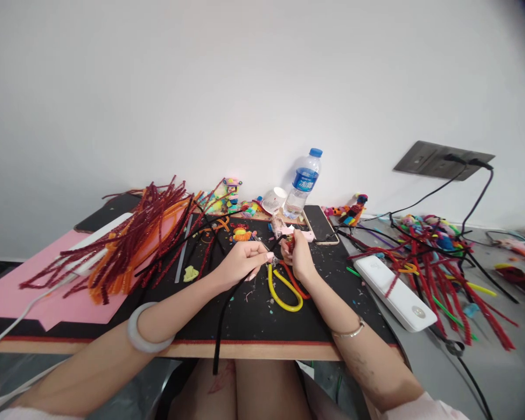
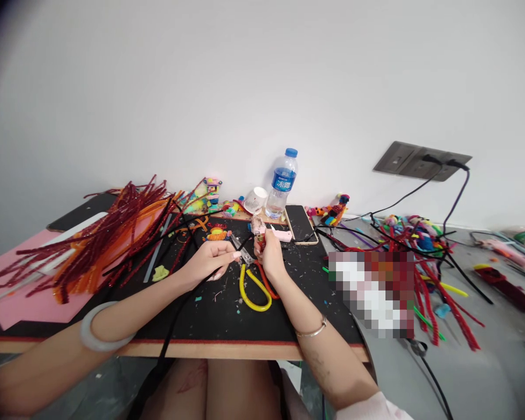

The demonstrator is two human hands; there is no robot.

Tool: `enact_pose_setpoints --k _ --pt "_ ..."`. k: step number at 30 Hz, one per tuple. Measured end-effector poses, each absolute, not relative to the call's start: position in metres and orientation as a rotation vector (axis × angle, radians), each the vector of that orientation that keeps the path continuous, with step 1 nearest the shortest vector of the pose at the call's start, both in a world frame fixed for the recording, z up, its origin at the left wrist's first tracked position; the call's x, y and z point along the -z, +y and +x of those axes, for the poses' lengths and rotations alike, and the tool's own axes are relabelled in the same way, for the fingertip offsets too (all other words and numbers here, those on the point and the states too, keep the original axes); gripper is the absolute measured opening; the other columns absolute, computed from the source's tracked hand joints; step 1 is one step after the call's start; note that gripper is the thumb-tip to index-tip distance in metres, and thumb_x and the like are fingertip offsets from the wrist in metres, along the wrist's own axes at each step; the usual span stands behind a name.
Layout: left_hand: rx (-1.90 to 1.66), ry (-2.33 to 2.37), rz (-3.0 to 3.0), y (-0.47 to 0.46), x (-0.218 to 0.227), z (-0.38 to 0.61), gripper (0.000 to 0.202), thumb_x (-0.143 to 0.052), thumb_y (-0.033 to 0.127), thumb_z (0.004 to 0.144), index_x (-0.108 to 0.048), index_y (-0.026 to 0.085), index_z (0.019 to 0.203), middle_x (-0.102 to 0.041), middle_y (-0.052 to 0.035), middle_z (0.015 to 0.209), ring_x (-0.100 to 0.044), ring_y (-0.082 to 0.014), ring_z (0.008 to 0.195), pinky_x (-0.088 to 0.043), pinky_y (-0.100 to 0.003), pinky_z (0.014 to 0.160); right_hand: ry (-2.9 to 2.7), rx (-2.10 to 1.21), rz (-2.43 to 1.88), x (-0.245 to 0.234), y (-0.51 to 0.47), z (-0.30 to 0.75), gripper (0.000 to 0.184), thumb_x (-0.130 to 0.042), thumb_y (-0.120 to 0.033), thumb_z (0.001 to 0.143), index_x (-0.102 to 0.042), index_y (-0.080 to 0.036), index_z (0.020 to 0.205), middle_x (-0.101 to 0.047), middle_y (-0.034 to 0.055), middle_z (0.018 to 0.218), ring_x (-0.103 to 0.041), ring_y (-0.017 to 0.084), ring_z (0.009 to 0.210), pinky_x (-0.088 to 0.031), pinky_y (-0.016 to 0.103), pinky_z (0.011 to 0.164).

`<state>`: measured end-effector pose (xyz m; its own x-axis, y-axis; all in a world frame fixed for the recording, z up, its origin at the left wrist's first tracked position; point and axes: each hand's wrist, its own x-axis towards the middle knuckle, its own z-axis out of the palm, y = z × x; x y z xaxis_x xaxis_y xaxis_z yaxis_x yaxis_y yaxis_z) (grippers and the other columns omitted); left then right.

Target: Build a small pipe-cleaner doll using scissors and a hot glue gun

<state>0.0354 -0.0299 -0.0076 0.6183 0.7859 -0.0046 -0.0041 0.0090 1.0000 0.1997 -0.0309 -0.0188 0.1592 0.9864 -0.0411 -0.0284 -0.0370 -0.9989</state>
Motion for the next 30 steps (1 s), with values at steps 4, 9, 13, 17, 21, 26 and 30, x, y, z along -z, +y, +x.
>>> enact_pose_setpoints --k 4,9,13,17,21,26,30 --pt "-0.668 0.717 1.419 -0.029 0.009 0.035 0.031 -0.057 0.043 0.080 -0.056 0.013 0.074 -0.047 0.0071 0.038 -0.034 -0.0034 0.028 -0.024 -0.015 0.032 -0.980 -1.229 -1.217 0.022 -0.029 0.203 0.050 -0.023 -0.053 0.087 -0.031 -0.023 0.047 -0.020 -0.0079 0.036 -0.011 0.007 0.033 -0.007 0.022 0.034" --pt "-0.615 0.628 1.391 -0.029 0.011 0.035 0.031 -0.054 0.042 0.083 -0.056 0.013 0.077 -0.054 0.0043 0.045 -0.040 -0.0041 0.031 -0.029 -0.015 0.034 -0.898 -1.257 -1.218 0.020 -0.030 0.202 0.049 -0.026 -0.050 0.086 -0.031 -0.022 0.046 -0.021 -0.0075 0.035 -0.013 0.006 0.032 -0.007 0.022 0.034" --pt "-0.611 0.565 1.337 -0.028 0.013 0.036 0.030 -0.052 0.043 0.085 -0.053 0.014 0.077 -0.057 0.0038 0.048 -0.044 -0.0054 0.032 -0.033 -0.016 0.036 -0.918 -1.237 -1.181 0.018 -0.032 0.201 0.047 -0.027 -0.045 0.087 -0.032 -0.022 0.047 -0.021 -0.0075 0.035 -0.012 0.006 0.032 -0.007 0.021 0.034" --pt "-0.584 0.485 1.268 -0.027 0.016 0.038 0.029 -0.050 0.042 0.087 -0.049 0.016 0.075 -0.055 0.0043 0.048 -0.043 -0.0053 0.034 -0.033 -0.016 0.037 -0.999 -1.159 -1.228 0.019 -0.032 0.202 0.046 -0.025 -0.042 0.087 -0.031 -0.022 0.047 -0.021 -0.0074 0.036 -0.013 0.007 0.033 -0.010 0.021 0.033" --pt "-0.568 0.429 1.192 -0.028 0.017 0.038 0.029 -0.050 0.040 0.088 -0.045 0.017 0.072 -0.047 0.0074 0.044 -0.037 -0.0040 0.032 -0.029 -0.016 0.037 -1.053 -1.100 -1.256 0.020 -0.032 0.203 0.044 -0.022 -0.037 0.088 -0.031 -0.022 0.047 -0.024 -0.0064 0.037 -0.016 0.008 0.034 -0.013 0.022 0.034" --pt "-0.494 0.413 1.126 -0.029 0.013 0.036 0.029 -0.053 0.041 0.086 -0.044 0.017 0.073 -0.038 0.0100 0.041 -0.030 -0.0034 0.030 -0.029 -0.016 0.036 -1.144 -1.018 -1.304 0.015 -0.037 0.200 0.041 -0.022 -0.027 0.088 -0.031 -0.023 0.048 -0.028 -0.0051 0.037 -0.019 0.009 0.035 -0.016 0.023 0.036" --pt "-0.466 0.395 1.110 -0.028 0.012 0.035 0.030 -0.054 0.041 0.085 -0.043 0.017 0.072 -0.036 0.0106 0.040 -0.028 -0.0032 0.030 -0.028 -0.015 0.035 -1.216 -0.954 -1.338 0.008 -0.041 0.197 0.042 -0.023 -0.021 0.087 -0.030 -0.023 0.046 -0.031 -0.0037 0.038 -0.025 0.009 0.036 -0.019 0.024 0.037"
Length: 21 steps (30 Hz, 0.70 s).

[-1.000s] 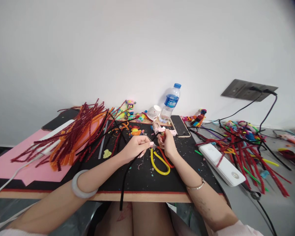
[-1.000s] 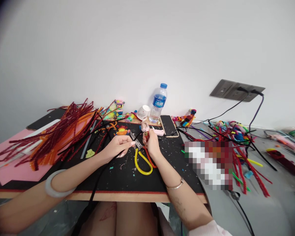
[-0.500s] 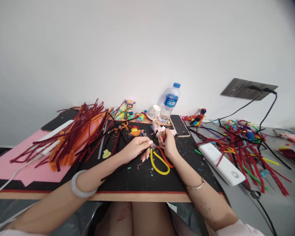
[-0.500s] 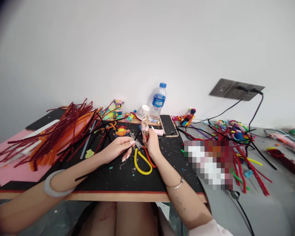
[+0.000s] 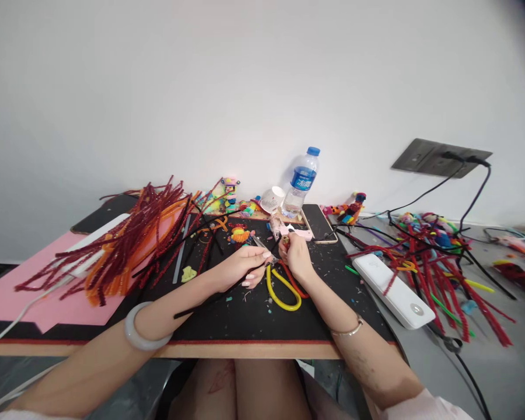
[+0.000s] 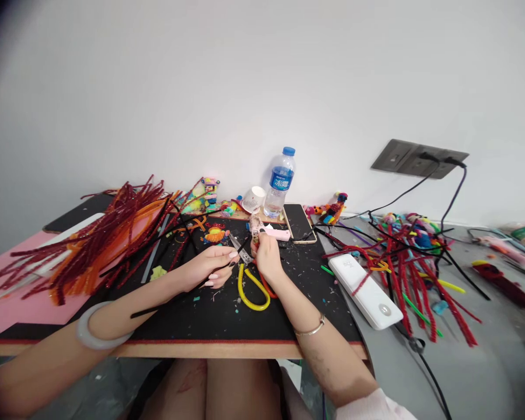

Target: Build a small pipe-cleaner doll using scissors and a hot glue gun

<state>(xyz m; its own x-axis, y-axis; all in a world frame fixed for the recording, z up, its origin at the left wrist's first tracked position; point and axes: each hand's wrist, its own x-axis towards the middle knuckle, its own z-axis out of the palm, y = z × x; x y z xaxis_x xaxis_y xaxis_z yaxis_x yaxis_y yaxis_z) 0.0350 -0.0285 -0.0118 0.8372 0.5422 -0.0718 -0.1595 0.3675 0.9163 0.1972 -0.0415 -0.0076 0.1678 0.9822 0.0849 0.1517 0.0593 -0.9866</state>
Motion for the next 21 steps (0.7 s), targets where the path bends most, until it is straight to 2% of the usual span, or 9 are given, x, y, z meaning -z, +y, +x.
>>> enact_pose_setpoints --k 4,21 --pt "-0.452 0.383 1.113 -0.0278 0.0126 0.0348 0.030 -0.053 0.041 0.085 -0.042 0.017 0.071 -0.035 0.0105 0.040 -0.028 -0.0032 0.030 -0.028 -0.015 0.035 -1.261 -0.911 -1.366 0.0072 -0.0418 0.1968 0.042 -0.023 -0.017 0.087 -0.029 -0.023 0.046 -0.032 -0.0030 0.039 -0.027 0.010 0.036 -0.021 0.025 0.039" --pt "-0.447 0.397 1.070 -0.0257 0.0165 0.0347 0.030 -0.056 0.040 0.084 -0.044 0.017 0.071 -0.034 0.0108 0.038 -0.027 -0.0031 0.029 -0.027 -0.014 0.033 -1.321 -0.846 -1.410 0.0132 -0.0393 0.1971 0.037 -0.021 -0.018 0.086 -0.025 -0.025 0.049 -0.030 -0.0040 0.038 -0.025 0.010 0.036 -0.021 0.026 0.038"
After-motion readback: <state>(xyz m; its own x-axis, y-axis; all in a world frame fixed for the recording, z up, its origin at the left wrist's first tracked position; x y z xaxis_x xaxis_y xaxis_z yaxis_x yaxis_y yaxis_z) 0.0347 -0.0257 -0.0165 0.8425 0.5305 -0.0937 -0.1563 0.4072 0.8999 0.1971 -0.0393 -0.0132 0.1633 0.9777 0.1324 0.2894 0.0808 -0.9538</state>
